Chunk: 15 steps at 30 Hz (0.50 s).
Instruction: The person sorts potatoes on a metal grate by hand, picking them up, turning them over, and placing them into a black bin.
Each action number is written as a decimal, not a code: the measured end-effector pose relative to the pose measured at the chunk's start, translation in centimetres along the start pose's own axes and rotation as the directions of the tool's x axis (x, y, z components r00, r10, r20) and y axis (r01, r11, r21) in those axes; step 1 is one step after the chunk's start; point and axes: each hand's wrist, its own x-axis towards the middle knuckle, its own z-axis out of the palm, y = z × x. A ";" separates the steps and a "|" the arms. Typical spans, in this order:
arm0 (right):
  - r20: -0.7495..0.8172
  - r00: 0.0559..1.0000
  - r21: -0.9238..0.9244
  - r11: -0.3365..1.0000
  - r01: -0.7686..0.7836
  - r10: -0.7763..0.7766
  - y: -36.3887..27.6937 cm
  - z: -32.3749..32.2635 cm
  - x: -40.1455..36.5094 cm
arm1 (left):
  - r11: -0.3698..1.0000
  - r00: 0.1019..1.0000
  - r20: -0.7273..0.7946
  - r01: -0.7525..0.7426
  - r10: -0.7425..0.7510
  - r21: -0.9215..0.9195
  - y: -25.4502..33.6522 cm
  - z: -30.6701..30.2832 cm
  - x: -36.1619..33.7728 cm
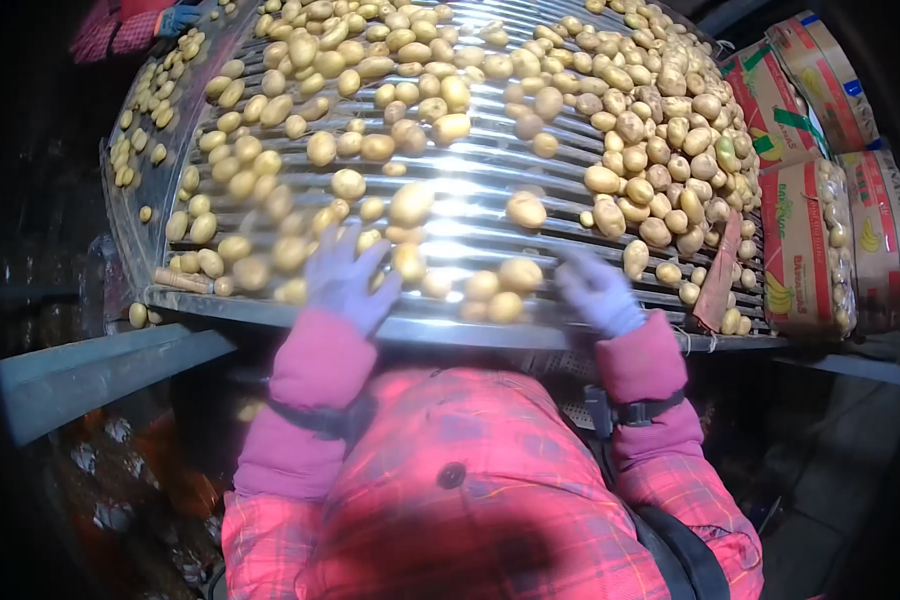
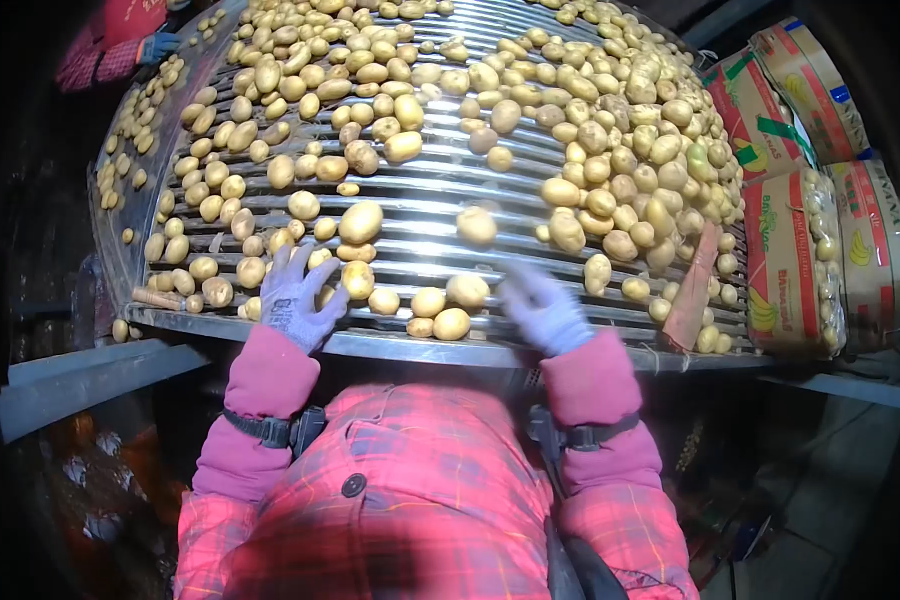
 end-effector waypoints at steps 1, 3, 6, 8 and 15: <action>-0.289 0.953 -0.171 0.984 0.041 -0.090 0.0 -1.5 0.5 | 1.000 1.000 0.003 0.000 0.000 0.004 0.0 0.0 0.0; -0.589 0.774 -0.476 0.874 -0.098 -0.234 2.1 -6.3 1.4 | 0.998 0.999 0.033 0.013 -0.011 -0.062 -0.1 -0.3 0.1; -0.555 0.819 -0.669 0.662 -0.337 -0.144 10.9 -10.0 2.2 | 0.997 0.998 0.052 0.028 -0.025 -0.071 0.2 -0.6 0.2; -0.596 0.803 -0.678 0.535 -0.504 0.001 4.6 -4.5 2.5 | 0.998 0.997 0.067 0.043 -0.040 -0.039 0.3 -0.5 0.1; -0.217 0.920 -0.484 0.855 0.188 -0.326 0.9 2.2 9.6 | 0.999 0.995 0.087 0.050 -0.048 -0.020 0.3 -0.3 0.0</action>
